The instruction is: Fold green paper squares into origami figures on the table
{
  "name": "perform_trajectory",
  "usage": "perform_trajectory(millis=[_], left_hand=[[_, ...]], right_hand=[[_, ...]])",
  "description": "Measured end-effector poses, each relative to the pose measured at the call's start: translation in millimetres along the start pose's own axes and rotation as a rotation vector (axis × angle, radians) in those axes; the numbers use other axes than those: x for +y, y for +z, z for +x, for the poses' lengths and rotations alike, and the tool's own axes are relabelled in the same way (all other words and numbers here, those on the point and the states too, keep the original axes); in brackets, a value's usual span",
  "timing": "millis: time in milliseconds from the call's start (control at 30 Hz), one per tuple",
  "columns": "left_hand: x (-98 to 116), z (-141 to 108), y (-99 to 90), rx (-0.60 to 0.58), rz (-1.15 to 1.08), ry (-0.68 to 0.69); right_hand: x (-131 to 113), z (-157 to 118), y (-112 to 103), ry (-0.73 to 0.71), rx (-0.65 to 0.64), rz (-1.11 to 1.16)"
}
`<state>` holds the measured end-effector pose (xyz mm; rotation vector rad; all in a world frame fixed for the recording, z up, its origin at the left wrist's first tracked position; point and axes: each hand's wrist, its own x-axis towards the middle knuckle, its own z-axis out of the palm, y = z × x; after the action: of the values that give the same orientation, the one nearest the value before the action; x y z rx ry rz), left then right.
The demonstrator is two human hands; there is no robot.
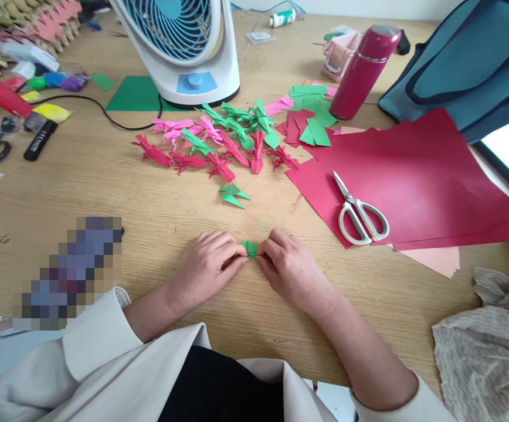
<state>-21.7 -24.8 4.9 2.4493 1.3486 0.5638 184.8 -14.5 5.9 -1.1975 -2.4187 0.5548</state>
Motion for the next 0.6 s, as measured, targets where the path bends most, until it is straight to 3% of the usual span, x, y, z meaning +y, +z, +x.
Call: perform_trajectory(millis=[300, 600], left_hand=[[8.7, 5.8, 4.6, -0.01, 0.013, -0.165], [9.7, 9.3, 4.3, -0.001, -0.016, -0.205]], right_hand=[[-6.5, 1.5, 4.1, 0.111, 0.011, -0.053], [-1.6, -1.8, 5.0, 0.156, 0.038, -0.1]])
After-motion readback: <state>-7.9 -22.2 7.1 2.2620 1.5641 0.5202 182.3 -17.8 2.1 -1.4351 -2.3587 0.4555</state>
